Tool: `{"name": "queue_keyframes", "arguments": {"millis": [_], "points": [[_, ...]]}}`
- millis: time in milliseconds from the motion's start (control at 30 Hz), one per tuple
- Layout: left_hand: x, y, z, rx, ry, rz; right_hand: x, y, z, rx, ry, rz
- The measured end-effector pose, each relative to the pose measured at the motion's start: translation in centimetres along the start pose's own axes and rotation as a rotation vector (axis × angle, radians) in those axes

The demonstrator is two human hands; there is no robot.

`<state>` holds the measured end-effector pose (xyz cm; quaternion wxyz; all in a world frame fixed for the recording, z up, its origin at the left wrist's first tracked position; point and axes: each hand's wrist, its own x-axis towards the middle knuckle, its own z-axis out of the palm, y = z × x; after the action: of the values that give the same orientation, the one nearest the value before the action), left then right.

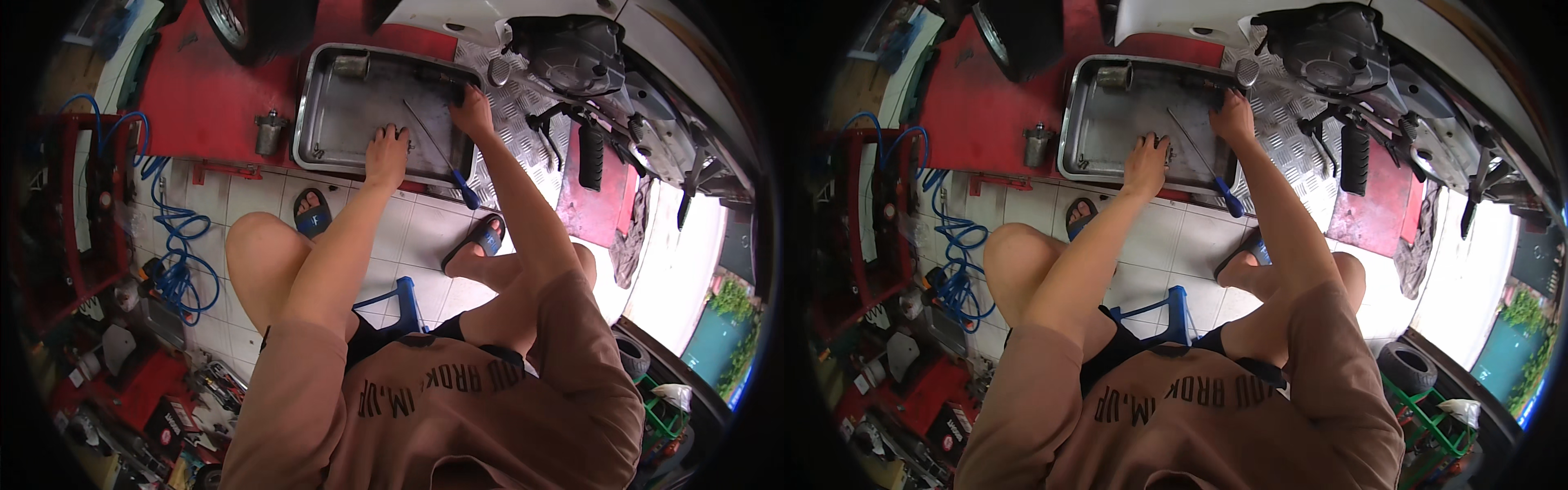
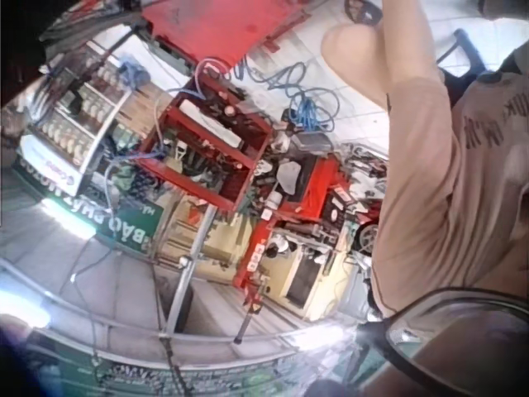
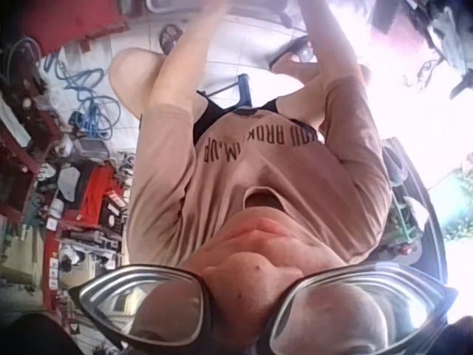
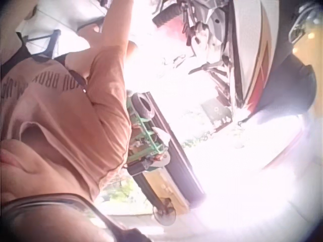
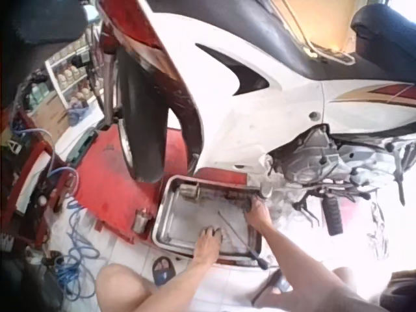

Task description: The person uses a screwdriver to loosen screws on a motorcycle starter motor, removes a housing cover, and pulls the internal armature out of the motor body.

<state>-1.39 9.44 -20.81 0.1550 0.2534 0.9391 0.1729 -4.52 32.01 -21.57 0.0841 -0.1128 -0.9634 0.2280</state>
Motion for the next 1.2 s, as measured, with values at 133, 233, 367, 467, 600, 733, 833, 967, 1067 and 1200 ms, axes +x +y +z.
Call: {"name": "queue_keyframes", "arguments": {"millis": [133,233,367,467,600,733,833,967,1067,1200], "points": [[-0.3,0.0,0.1,0.001,0.035,-0.007,0.4,0.6,2.0,0.031,0.046,0.034],[-0.1,0.3,-0.1,-0.003,0.013,-0.025,1.3,-0.2,2.5,-0.029,-0.071,0.145],[0.1,1.1,0.0,0.009,-0.020,-0.063,0.8,-0.2,3.3,-0.151,-0.023,0.212],[-0.1,0.9,0.2,-0.003,-0.015,-0.085,0.4,-1.4,3.0,-0.110,-0.099,0.225],[0.1,1.3,-0.2,-0.042,0.007,-0.083,0.4,-1.6,3.4,-0.090,-0.115,0.234],[0.1,1.2,-0.2,-0.061,0.021,-0.102,1.1,-3.2,4.0,-0.103,-0.113,0.188],[0.2,0.8,0.1,-0.090,0.051,-0.119,1.6,-4.3,4.7,-0.078,-0.099,0.151],[0.1,0.4,-0.1,-0.122,0.058,-0.147,2.1,-5.5,6.2,-0.070,-0.129,0.118],[0.5,-0.1,0.5,-0.178,0.093,-0.116,2.0,-5.5,6.6,-0.062,-0.167,0.125],[0.9,-0.7,0.2,-0.309,0.161,-0.160,1.3,-6.7,4.3,-0.012,-0.185,0.131]]}}
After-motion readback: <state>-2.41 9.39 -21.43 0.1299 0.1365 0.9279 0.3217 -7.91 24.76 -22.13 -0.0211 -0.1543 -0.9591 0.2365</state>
